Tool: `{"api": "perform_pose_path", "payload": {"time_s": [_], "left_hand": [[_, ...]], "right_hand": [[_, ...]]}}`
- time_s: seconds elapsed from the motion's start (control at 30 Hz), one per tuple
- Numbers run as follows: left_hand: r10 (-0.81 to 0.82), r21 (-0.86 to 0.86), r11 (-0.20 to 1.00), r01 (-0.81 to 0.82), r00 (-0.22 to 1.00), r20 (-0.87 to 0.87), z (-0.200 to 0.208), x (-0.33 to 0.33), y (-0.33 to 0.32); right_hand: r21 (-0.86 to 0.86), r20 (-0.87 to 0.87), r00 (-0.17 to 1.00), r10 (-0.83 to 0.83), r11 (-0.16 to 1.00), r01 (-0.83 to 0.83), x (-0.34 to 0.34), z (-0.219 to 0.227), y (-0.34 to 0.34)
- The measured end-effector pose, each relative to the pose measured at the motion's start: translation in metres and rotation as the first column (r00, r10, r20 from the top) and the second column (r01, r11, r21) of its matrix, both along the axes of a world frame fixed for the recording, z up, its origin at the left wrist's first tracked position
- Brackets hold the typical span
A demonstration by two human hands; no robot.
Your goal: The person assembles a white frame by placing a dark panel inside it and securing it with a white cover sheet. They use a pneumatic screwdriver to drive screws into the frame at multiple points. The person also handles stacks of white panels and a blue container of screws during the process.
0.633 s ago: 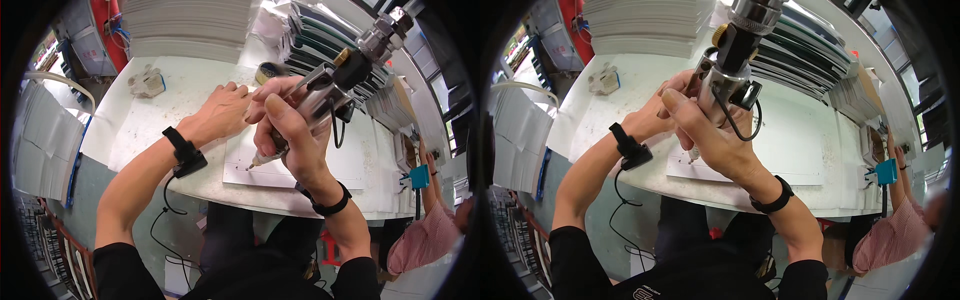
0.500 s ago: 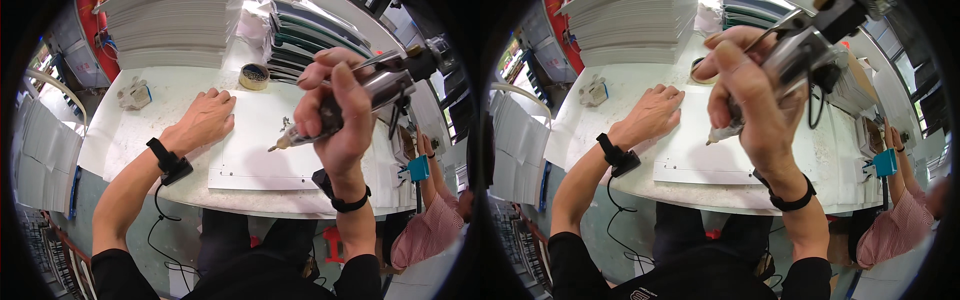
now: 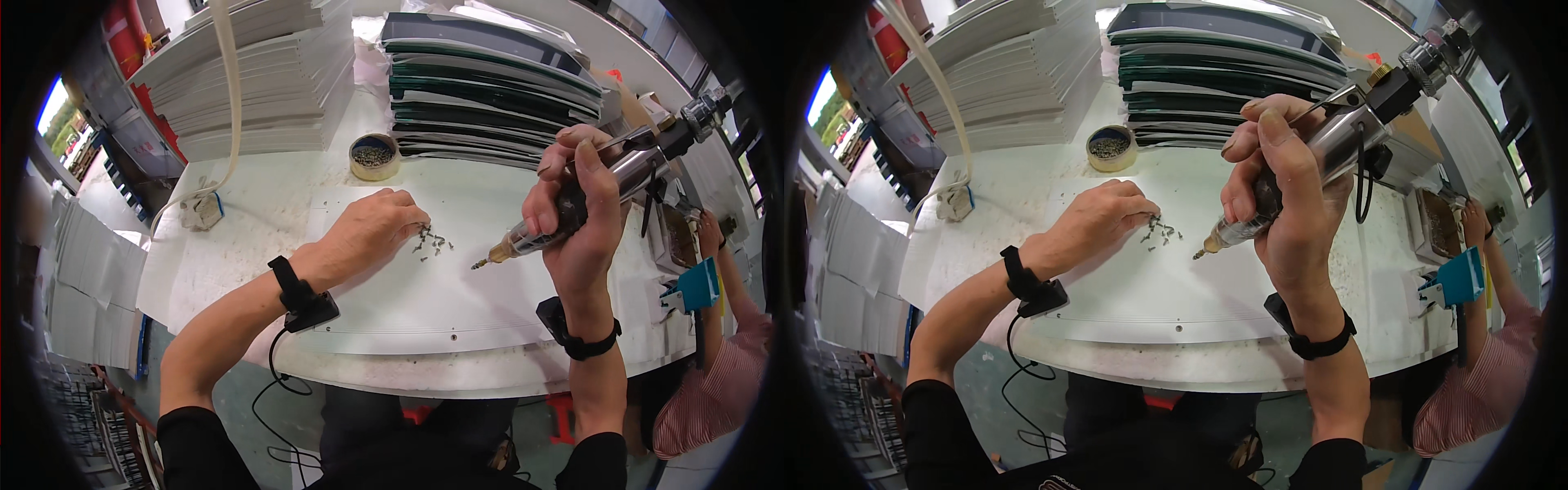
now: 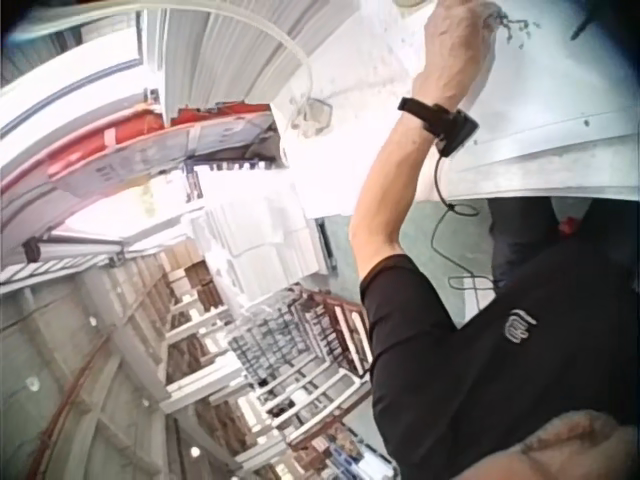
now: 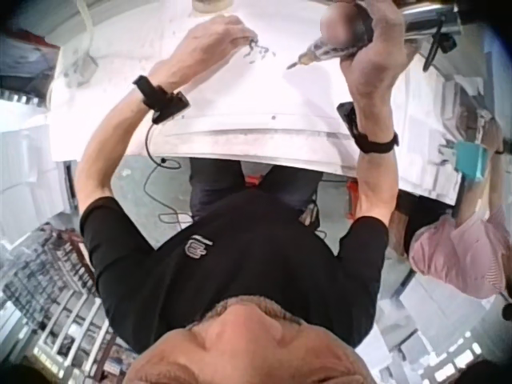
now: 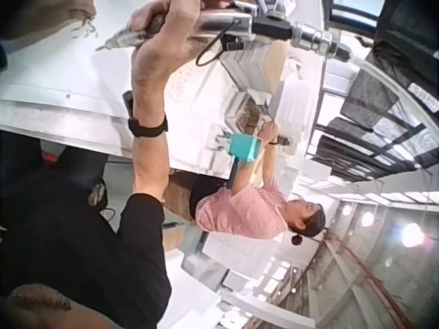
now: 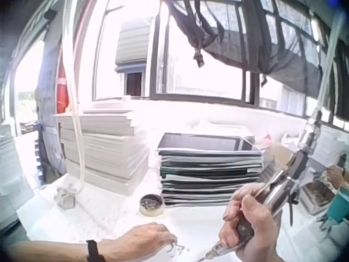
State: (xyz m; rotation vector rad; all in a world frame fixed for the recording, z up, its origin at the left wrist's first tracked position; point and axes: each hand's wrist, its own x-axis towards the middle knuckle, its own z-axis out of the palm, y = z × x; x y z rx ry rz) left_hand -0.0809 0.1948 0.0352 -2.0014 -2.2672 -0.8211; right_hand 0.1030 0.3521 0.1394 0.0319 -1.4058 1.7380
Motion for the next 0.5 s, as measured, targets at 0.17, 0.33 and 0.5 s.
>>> {"api": "perform_pose_path", "payload": {"time_s": [0.17,0.33,0.5], "left_hand": [[-0.041,0.000,0.999,0.041,0.998,-0.039,0.000,-0.001,0.008],[-0.007,-0.028,1.000,0.006,0.999,-0.038,0.001,0.004,0.010],[0.009,-0.057,0.998,-0.010,1.000,-0.017,-0.002,0.005,0.006]], "right_hand": [[0.119,0.116,0.993,-0.018,0.993,0.004,0.005,-0.006,0.009],[0.141,0.109,0.993,-0.043,0.990,0.027,0.010,-0.008,0.010],[0.113,0.116,0.993,-0.024,0.994,0.011,0.006,-0.009,-0.001]]}}
